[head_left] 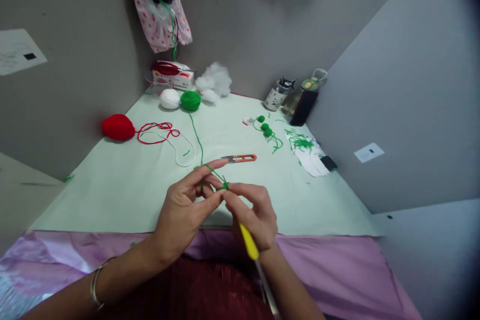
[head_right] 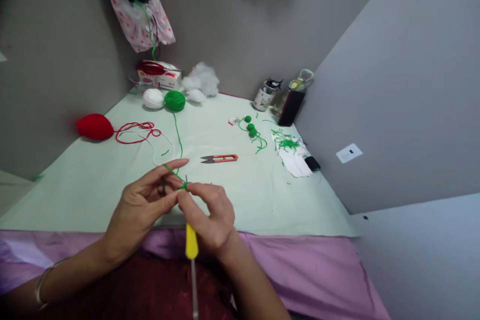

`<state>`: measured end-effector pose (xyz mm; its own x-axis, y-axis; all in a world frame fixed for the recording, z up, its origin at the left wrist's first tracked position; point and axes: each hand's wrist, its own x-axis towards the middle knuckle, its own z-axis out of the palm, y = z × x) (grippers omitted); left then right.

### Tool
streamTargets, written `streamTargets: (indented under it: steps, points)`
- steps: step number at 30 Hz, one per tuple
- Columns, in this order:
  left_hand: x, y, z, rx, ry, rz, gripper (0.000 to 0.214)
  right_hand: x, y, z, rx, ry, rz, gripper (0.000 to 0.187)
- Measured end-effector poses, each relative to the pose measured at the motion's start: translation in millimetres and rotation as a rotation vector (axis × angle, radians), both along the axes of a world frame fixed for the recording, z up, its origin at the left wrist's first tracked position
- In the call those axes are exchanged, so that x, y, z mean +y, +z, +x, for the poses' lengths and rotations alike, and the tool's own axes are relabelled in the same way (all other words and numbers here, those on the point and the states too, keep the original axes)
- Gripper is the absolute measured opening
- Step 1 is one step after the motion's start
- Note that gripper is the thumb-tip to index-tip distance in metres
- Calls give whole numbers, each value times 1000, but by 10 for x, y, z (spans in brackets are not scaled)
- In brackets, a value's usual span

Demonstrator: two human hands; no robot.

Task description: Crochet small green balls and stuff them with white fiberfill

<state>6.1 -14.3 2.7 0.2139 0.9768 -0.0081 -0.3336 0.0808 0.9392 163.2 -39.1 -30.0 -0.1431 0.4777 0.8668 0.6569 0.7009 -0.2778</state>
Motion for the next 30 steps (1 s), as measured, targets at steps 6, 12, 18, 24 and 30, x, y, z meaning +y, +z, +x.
streamTargets:
  steps: [6,12,18,24,30]
  points:
    - [110,53,-55,-300,-252,-340,37,22,82,-32,402,104,-160,31]
    - [135,106,-112,-284,-180,-267,38,66,134,-62,841,285,-409,19]
    - [103,66,-95,-145,-146,-140,39,77,162,-57,877,382,-438,18]
    - [65,-7,-40,-83,-178,-85,40,63,144,-99,502,238,-328,29]
    - [109,48,-29,-273,-231,-271,43,53,78,-69,212,92,-103,44]
